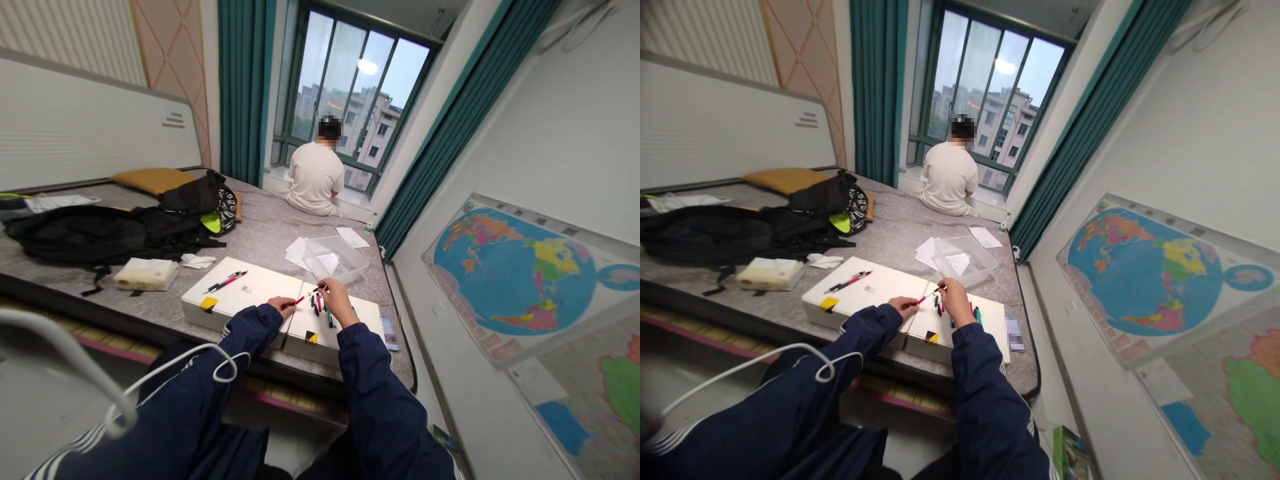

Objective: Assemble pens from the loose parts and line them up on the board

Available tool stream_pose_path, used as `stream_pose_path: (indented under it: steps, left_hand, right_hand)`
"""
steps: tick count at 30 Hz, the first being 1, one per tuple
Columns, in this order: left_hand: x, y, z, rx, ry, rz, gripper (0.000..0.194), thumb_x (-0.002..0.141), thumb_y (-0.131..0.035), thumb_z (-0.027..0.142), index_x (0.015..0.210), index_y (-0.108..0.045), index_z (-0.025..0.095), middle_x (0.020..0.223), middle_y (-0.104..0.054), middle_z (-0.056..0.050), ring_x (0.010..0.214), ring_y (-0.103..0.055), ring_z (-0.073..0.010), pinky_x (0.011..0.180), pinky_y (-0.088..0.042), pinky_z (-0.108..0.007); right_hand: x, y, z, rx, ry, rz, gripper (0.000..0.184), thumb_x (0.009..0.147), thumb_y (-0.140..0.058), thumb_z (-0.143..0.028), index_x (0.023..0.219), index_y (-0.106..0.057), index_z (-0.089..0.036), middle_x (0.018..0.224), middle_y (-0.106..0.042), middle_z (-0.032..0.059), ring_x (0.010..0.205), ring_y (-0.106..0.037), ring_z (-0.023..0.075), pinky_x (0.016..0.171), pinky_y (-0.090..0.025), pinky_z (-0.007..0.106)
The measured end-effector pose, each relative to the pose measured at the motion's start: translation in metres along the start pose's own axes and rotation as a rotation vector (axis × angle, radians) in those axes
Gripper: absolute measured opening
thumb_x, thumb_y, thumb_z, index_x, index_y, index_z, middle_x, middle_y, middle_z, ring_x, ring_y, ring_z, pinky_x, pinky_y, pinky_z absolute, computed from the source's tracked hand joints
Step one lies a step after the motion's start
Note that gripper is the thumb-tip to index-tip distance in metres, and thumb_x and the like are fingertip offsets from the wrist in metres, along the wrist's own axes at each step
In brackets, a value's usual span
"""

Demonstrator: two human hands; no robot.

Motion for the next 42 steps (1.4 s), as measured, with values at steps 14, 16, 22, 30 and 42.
stream_pose_path:
  steps: [14, 16, 22, 30, 42]
  left_hand:
    - [-0.004, 0.007, 0.001, -0.222, 0.02, 0.141, 0.022, 0.069, -0.06, 0.034, 0.084, -0.064, 0.018, 0.073, -0.069, -0.002, 0.07, -0.063, -0.0162, 0.07, -0.049, -0.028]
    - [-0.002, 0.007, -0.002, -0.329, 0.038, 0.146, 0.017, 0.068, -0.057, 0.032, 0.078, -0.06, 0.018, 0.072, -0.07, -0.003, 0.07, -0.064, -0.0166, 0.068, -0.05, -0.028]
    - [0.009, 0.003, -0.015, -0.569, 0.059, 0.161, 0.011, 0.065, -0.049, 0.03, 0.061, -0.047, 0.02, 0.06, -0.065, -0.004, 0.057, -0.06, -0.0151, 0.062, -0.05, -0.03]
    - [0.005, 0.016, -0.01, -0.505, 0.073, 0.055, 0.023, 0.068, -0.044, 0.036, 0.075, -0.058, 0.018, 0.039, -0.037, 0.006, 0.035, -0.041, -0.011, 0.039, -0.035, -0.024]
    - [0.0, 0.021, -0.008, -0.407, -0.026, 0.128, 0.033, 0.075, -0.058, 0.044, 0.089, -0.07, 0.017, 0.092, -0.072, -0.009, 0.092, -0.066, -0.0223, 0.088, -0.05, -0.035]
  right_hand:
    - [-0.098, 0.025, 0.127, 0.957, -0.763, 0.404, 0.034, 0.061, -0.073, -0.042, 0.076, -0.059, -0.016, 0.065, -0.06, 0.0012, 0.058, -0.059, 0.0131, 0.054, -0.051, 0.024]
    - [-0.115, 0.024, 0.134, 1.044, -0.786, 0.454, 0.033, 0.057, -0.076, -0.035, 0.077, -0.056, -0.018, 0.068, -0.061, -0.0007, 0.061, -0.061, 0.0123, 0.058, -0.053, 0.024]
    - [-0.116, -0.015, 0.094, 1.101, -0.686, 0.349, 0.032, 0.057, -0.077, -0.03, 0.078, -0.057, -0.017, 0.077, -0.062, -0.0002, 0.073, -0.063, 0.0136, 0.069, -0.055, 0.029]
    - [-0.058, -0.116, 0.009, 1.31, -0.736, 0.31, 0.038, 0.062, -0.074, -0.044, 0.079, -0.055, -0.015, 0.069, -0.066, 0.0041, 0.059, -0.065, 0.0148, 0.054, -0.053, 0.025]
    - [-0.048, -0.133, 0.0, 1.046, -0.607, 0.179, 0.034, 0.075, -0.057, -0.048, 0.088, -0.054, -0.018, 0.079, -0.063, 0.0026, 0.038, -0.051, 0.0088, 0.034, -0.039, 0.021]
Point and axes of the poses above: each hand's wrist, its own x-axis towards the middle knuckle, its own y-axis out of the back of the hand, z = x × y, the point moved 5 cm from there along x, towards the middle knuckle
